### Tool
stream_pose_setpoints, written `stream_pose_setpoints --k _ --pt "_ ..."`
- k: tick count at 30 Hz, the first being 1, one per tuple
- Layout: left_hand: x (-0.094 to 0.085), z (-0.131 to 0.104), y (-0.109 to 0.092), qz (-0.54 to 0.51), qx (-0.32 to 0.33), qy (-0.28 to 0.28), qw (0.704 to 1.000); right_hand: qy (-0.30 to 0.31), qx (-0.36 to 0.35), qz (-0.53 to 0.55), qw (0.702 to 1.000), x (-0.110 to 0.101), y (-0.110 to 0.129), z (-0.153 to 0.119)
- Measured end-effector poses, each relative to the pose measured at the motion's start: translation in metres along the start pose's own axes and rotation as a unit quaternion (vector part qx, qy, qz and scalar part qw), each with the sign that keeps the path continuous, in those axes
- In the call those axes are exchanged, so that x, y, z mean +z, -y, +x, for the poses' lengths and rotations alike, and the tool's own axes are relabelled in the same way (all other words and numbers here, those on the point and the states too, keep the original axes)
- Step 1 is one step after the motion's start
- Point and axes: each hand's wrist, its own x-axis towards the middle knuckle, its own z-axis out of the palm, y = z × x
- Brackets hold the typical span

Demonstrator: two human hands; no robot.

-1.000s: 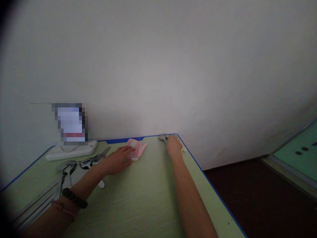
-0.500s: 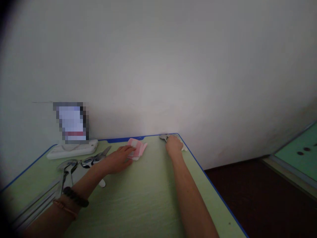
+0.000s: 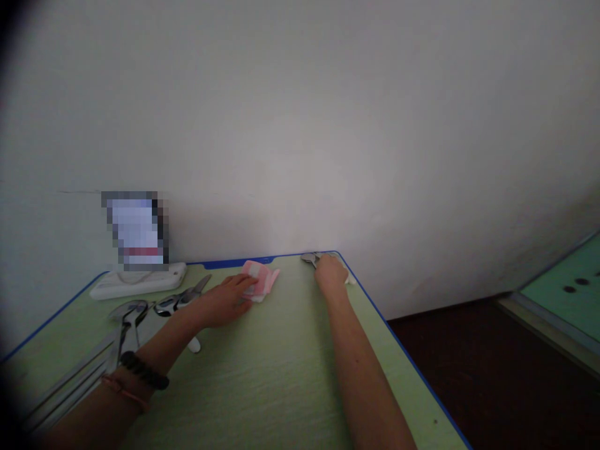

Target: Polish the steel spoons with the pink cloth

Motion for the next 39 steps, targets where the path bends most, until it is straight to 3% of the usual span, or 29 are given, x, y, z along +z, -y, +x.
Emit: stream_pose_setpoints --k 9,14,17,20,23,25,28,31,35,39 --pt "0.001 0.000 0.002 0.007 0.001 -0.002 1.000 -0.014 -0.021 0.007 1.000 -0.009 0.004 -0.004" --pt "-0.002 -0.001 0.000 0.016 -0.016 -0.019 1.000 -0.021 -0.132 0.045 0.990 -0.016 0.019 -0.010" --pt "-0.007 -0.006 -0.007 0.021 -0.020 -0.031 0.999 0.023 -0.228 0.083 0.970 -0.012 0.028 -0.013" --pt "-0.007 -0.017 -0.014 0.017 -0.021 -0.049 0.998 0.111 -0.308 0.097 0.940 -0.005 0.036 -0.020" --pt "-0.002 -0.034 -0.013 -0.004 -0.017 -0.066 0.998 0.184 -0.397 0.102 0.893 0.002 0.047 -0.029" --pt "-0.002 -0.047 -0.006 -0.021 -0.007 -0.072 0.997 0.192 -0.454 0.121 0.861 0.008 0.057 -0.036" --pt "-0.016 -0.064 0.014 -0.035 0.005 -0.091 0.995 0.163 -0.521 0.184 0.818 0.022 0.071 -0.041" --pt "-0.040 -0.076 0.040 -0.023 -0.062 -0.159 0.985 0.073 -0.525 0.259 0.808 0.041 0.077 -0.041" --pt "-0.054 -0.088 0.068 0.001 -0.115 -0.111 0.987 -0.032 -0.468 0.289 0.835 0.064 0.079 -0.044" --pt "-0.047 -0.099 0.088 0.032 -0.168 -0.039 0.984 -0.056 -0.492 0.259 0.829 0.070 0.087 -0.065"
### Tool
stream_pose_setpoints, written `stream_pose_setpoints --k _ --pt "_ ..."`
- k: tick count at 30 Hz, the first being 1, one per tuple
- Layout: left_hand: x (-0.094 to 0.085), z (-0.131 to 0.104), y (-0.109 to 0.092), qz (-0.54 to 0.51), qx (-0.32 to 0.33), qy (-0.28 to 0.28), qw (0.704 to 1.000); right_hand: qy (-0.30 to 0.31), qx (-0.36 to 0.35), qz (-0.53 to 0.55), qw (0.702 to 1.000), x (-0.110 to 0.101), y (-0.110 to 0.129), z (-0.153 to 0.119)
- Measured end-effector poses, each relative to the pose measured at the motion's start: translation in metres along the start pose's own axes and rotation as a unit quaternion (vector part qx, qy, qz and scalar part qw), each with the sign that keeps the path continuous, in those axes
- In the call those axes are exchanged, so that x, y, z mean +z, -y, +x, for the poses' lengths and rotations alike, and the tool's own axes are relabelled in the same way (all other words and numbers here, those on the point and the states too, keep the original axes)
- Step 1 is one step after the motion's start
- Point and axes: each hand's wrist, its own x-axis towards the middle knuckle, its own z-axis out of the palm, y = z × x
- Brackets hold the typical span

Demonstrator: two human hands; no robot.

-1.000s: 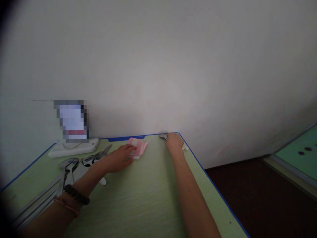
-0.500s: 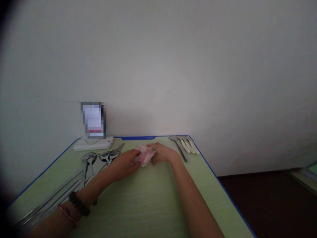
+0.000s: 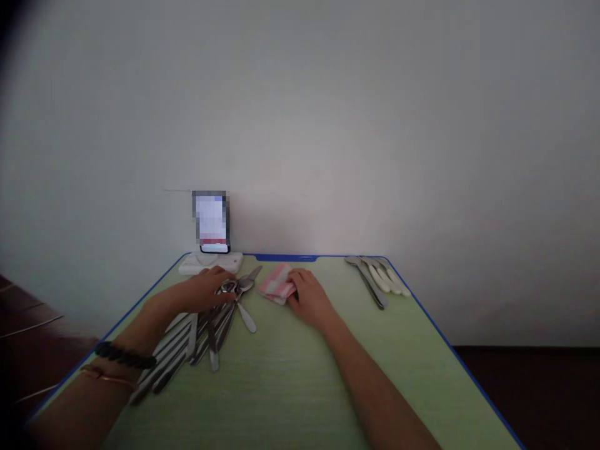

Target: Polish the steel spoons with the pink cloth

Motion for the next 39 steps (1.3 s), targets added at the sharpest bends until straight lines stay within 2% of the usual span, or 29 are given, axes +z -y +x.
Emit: stream_pose_setpoints --k 4,9,15,20,25,29,32,35,38,39 --pt "-0.010 -0.004 0.022 0.046 -0.094 0.024 0.994 0.022 -0.009 -0.012 1.000 0.010 0.023 -0.002" --pt "-0.024 -0.011 0.033 0.039 -0.167 0.094 0.981 0.027 -0.008 -0.014 1.000 0.015 0.026 0.000" --pt "-0.013 -0.009 0.026 -0.029 -0.199 0.143 0.969 0.036 -0.048 -0.013 0.998 0.015 0.028 0.003" --pt "-0.007 -0.004 0.029 -0.092 -0.212 0.167 0.958 0.058 -0.093 -0.003 0.994 0.015 0.036 0.000" --pt "-0.004 -0.002 0.035 -0.141 -0.208 0.178 0.951 0.084 -0.123 0.018 0.989 0.019 0.042 -0.002" --pt "-0.004 -0.001 0.038 -0.152 -0.199 0.162 0.955 0.077 -0.114 0.015 0.990 0.021 0.045 -0.001" --pt "-0.010 -0.003 0.037 -0.158 -0.182 0.139 0.960 0.050 -0.072 -0.001 0.996 0.023 0.045 0.001" --pt "-0.023 -0.008 0.030 -0.183 -0.149 0.119 0.964 -0.005 -0.008 -0.033 0.999 0.024 0.043 0.004" --pt "-0.035 -0.015 0.014 -0.236 -0.087 0.107 0.962 -0.054 0.066 -0.089 0.992 0.022 0.039 0.007" --pt "-0.037 -0.017 0.007 -0.285 -0.034 0.102 0.952 -0.062 0.090 -0.105 0.988 0.022 0.038 0.009"
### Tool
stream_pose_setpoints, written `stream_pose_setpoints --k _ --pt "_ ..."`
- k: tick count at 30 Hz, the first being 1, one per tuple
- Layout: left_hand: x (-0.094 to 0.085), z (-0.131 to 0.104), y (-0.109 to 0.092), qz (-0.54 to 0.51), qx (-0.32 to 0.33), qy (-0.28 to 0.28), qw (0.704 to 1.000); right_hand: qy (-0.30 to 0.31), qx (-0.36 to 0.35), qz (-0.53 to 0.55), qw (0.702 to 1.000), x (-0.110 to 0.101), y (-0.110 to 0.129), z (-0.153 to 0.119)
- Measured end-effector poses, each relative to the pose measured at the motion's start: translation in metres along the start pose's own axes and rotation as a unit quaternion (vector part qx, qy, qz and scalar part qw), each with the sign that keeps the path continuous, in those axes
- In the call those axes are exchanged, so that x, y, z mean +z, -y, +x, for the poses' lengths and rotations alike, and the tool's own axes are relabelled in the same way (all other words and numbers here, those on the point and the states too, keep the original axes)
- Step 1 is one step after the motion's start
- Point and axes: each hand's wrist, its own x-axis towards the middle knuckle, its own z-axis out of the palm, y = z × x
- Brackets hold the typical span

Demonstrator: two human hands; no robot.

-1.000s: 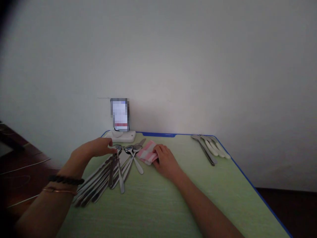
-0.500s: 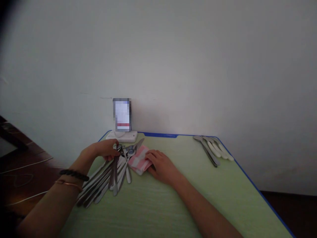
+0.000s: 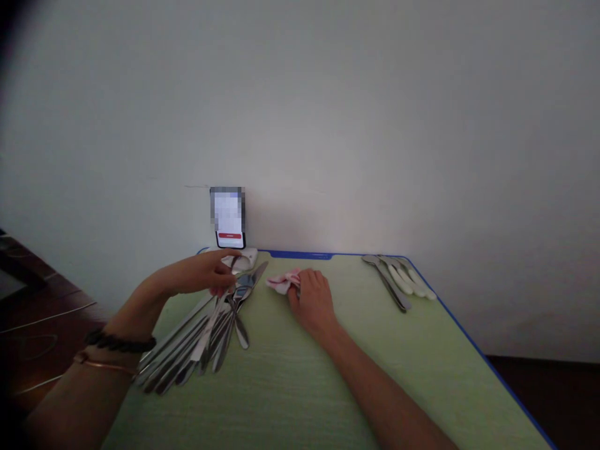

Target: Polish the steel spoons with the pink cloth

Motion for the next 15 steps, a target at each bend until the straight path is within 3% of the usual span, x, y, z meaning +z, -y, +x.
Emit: stream_pose_setpoints --k 2,5,10,15 --pt "0.010 0.001 -0.013 -0.041 0.070 0.010 0.997 -0.001 0.049 -0.030 0.998 -0.001 -0.004 0.005" --pt "0.038 0.012 -0.028 -0.046 0.116 -0.008 0.992 0.024 0.118 -0.062 0.991 -0.004 -0.013 0.008" --pt "0.091 0.036 -0.037 0.021 0.113 -0.047 0.992 0.064 0.121 -0.121 0.983 -0.024 -0.037 -0.009" --pt "0.111 0.034 -0.047 0.126 0.094 -0.072 0.985 0.057 0.116 -0.137 0.982 -0.043 -0.051 -0.035"
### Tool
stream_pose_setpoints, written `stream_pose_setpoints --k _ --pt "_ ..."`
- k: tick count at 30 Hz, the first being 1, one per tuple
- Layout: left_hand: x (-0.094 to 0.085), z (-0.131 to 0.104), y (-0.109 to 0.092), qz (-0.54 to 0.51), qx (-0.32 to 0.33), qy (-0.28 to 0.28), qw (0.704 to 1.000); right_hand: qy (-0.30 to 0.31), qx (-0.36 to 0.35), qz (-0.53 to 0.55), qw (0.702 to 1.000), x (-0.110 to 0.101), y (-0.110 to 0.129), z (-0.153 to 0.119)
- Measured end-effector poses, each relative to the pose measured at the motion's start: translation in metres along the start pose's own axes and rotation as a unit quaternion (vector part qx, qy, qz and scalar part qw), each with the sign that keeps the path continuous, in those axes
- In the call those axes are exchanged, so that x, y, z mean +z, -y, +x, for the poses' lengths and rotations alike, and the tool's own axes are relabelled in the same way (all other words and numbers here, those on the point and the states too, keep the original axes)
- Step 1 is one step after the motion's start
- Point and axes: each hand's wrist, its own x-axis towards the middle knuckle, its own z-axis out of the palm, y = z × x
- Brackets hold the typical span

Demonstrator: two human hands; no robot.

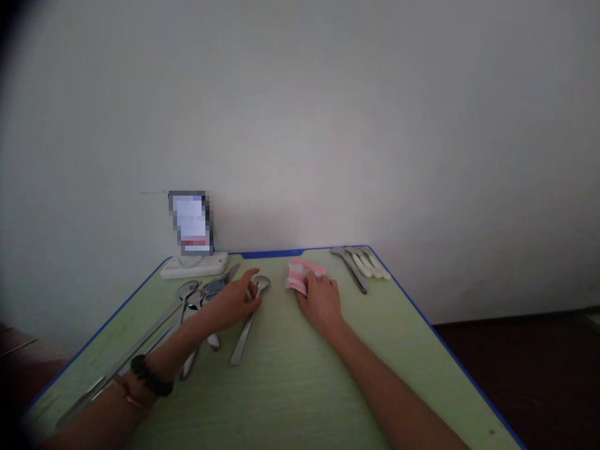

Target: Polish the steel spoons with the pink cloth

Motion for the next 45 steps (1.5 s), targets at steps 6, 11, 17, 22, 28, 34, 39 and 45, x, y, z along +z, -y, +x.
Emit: stream_pose_setpoints --k 6,11,17,22,28,34,39,45 --pt "0.000 -0.024 -0.027 0.156 -0.057 0.052 0.985 0.017 -0.025 0.000 1.000 -0.001 0.001 0.000" --pt "0.009 -0.027 -0.036 0.206 -0.081 0.078 0.972 0.011 -0.043 0.009 0.999 -0.002 0.001 0.000" --pt "0.011 -0.029 -0.033 0.230 -0.086 0.059 0.967 0.005 -0.045 0.014 0.999 0.000 0.000 0.000" --pt "-0.007 -0.043 -0.010 0.235 -0.098 0.024 0.967 0.007 -0.043 0.009 0.999 0.000 0.000 0.002" --pt "-0.019 -0.071 0.027 0.291 -0.175 0.001 0.940 0.017 -0.045 0.013 0.999 -0.001 0.001 0.003" --pt "-0.014 -0.076 0.032 0.298 -0.138 -0.019 0.944 0.011 -0.047 0.006 0.999 0.001 0.000 0.002" --pt "-0.012 -0.074 0.029 0.241 -0.082 -0.032 0.966 0.004 -0.051 0.003 0.999 0.002 0.001 0.002" --pt "-0.006 -0.073 0.031 0.137 -0.079 -0.047 0.986 0.008 -0.033 0.025 0.999 0.002 -0.001 0.005"
